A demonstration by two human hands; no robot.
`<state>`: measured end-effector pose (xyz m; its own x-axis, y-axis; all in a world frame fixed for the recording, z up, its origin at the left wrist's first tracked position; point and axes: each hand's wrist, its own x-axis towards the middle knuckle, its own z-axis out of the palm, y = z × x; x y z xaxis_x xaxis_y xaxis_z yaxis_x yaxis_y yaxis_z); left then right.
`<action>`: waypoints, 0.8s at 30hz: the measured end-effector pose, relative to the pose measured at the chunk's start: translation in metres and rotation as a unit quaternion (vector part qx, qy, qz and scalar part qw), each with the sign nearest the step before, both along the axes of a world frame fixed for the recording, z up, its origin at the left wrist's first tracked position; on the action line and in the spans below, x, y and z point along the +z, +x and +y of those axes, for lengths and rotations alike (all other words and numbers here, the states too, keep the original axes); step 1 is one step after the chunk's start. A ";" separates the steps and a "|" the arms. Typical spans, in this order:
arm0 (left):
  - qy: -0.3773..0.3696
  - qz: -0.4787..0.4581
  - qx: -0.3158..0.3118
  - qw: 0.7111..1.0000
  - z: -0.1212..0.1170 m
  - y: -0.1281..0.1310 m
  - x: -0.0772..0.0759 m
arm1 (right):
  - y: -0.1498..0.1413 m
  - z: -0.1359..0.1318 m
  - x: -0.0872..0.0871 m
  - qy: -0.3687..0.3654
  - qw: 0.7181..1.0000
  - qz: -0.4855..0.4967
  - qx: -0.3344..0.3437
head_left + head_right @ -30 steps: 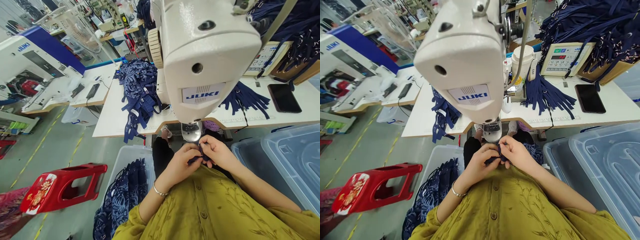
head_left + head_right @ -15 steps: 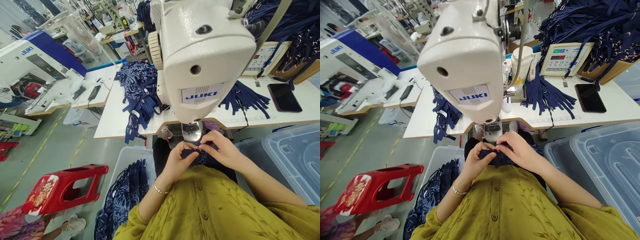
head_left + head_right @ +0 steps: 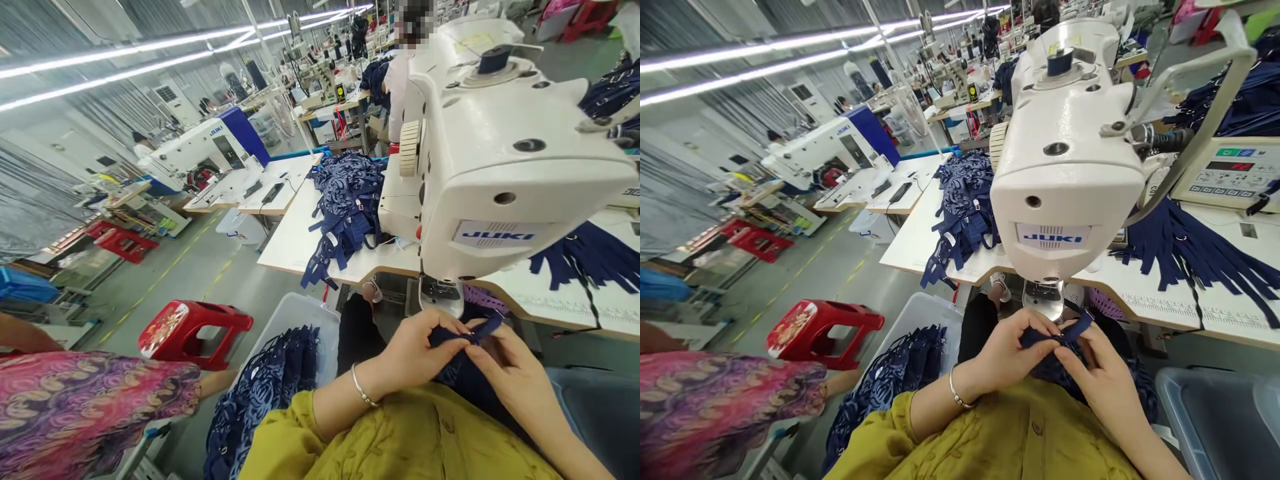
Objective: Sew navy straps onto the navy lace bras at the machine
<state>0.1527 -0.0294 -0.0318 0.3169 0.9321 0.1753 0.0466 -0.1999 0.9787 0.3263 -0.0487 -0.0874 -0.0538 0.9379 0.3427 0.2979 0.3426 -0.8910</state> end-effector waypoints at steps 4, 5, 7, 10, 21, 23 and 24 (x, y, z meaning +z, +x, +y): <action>0.088 0.032 -0.001 0.996 -0.001 0.002 0.000 | -0.007 0.003 0.009 -0.023 0.996 0.080 -0.017; 0.106 0.038 0.010 0.994 -0.002 0.002 -0.001 | -0.009 0.004 0.012 -0.016 0.995 0.093 -0.010; 0.129 0.050 0.045 0.989 -0.002 0.002 -0.001 | -0.014 0.004 0.019 0.001 0.992 0.126 -0.004; 0.146 0.063 0.097 0.983 -0.002 0.003 -0.003 | -0.022 0.006 0.024 0.004 0.986 0.166 -0.015; 0.173 0.065 0.114 0.976 -0.003 0.006 -0.009 | -0.021 0.008 0.026 0.000 0.984 0.175 -0.032; 0.175 0.067 0.122 0.975 -0.004 0.007 -0.010 | -0.021 0.008 0.022 0.007 0.985 0.171 -0.024; 0.176 0.069 0.124 0.974 -0.004 0.007 -0.011 | -0.020 0.008 0.020 0.009 0.985 0.170 -0.019</action>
